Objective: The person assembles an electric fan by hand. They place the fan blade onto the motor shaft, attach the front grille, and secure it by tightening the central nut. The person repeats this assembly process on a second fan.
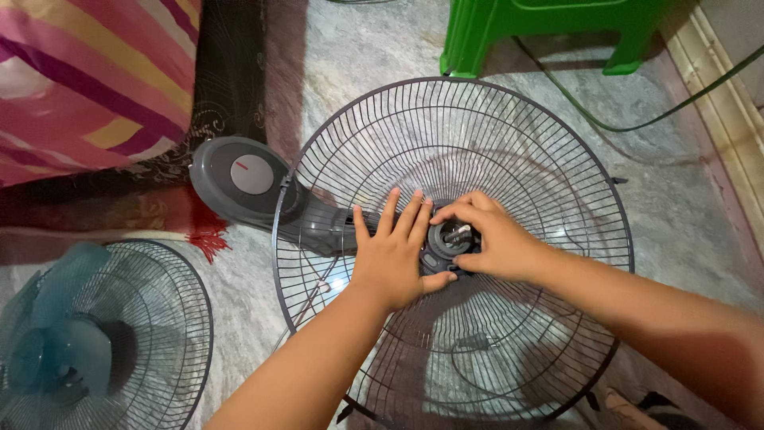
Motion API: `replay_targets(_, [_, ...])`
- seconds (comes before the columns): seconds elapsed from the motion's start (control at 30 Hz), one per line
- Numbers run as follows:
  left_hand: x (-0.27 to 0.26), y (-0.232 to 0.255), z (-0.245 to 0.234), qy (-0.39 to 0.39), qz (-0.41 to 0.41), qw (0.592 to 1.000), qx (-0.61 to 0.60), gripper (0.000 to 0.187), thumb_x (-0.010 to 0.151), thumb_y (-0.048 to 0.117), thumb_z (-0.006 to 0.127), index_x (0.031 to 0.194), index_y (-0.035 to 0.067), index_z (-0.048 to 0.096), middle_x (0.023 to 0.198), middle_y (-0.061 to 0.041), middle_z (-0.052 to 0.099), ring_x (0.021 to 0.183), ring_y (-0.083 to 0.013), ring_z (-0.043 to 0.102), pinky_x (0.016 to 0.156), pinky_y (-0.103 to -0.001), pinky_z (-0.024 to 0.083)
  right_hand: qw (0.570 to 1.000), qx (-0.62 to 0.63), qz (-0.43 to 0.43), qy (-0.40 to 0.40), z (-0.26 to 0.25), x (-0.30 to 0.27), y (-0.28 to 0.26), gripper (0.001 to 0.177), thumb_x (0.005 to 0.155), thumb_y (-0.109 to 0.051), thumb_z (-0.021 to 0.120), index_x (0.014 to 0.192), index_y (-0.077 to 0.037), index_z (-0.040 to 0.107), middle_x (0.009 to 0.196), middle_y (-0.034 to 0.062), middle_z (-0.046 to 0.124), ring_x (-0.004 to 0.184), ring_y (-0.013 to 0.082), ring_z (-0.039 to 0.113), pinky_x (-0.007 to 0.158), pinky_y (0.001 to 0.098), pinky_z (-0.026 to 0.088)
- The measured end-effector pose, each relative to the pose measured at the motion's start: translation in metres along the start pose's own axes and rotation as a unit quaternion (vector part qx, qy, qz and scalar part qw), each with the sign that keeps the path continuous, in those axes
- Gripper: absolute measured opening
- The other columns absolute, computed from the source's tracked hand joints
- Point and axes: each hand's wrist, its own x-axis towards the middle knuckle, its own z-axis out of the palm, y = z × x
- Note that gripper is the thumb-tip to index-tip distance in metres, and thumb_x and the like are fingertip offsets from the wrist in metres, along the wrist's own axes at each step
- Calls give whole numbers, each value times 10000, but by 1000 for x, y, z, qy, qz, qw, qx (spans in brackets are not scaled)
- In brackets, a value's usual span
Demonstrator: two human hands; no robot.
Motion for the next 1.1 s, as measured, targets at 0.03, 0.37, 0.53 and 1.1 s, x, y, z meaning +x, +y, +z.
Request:
replay_targets(0.03, [0, 0, 1, 5, 1, 1000, 0, 1190, 719, 840, 596, 1589, 127, 207, 1674, -70, 162, 1544, -343, 48, 1103, -803, 14, 1000, -15, -14, 4, -1, 0, -2, 697, 617, -144, 835, 1288, -203, 658, 1233, 68, 519, 1205, 278, 526, 1028, 420, 484])
replay_targets(0.37, [-2, -2, 6, 63, 13, 998, -17, 1220, 665, 833, 645, 1568, 94, 288, 1649, -91, 262, 1528, -361, 154, 1089, -819, 53, 995, -47, 11, 85, 6, 1, -13, 741, 567, -358, 963, 1162, -101, 603, 1087, 93, 552, 1049, 259, 582, 900, 394, 513])
replay_targets(0.53, [-1, -3, 9, 70, 15, 997, -21, 1218, 673, 841, 633, 1569, 91, 290, 1649, -91, 261, 1533, -359, 147, 1092, -816, 43, 996, -55, -14, 68, 2, 0, -11, 644, 615, -303, 937, 1168, -138, 650, 1093, 85, 566, 1063, 261, 589, 899, 398, 517])
replay_targets(1.1, [0, -2, 10, 76, 18, 997, -10, 1208, 685, 853, 616, 1564, 83, 306, 1646, -98, 262, 1530, -363, 140, 1089, -813, 45, 996, -30, 61, 65, 0, -2, -14, 735, 610, -358, 943, 1177, -61, 582, 1186, 94, 490, 1081, 218, 605, 909, 350, 551])
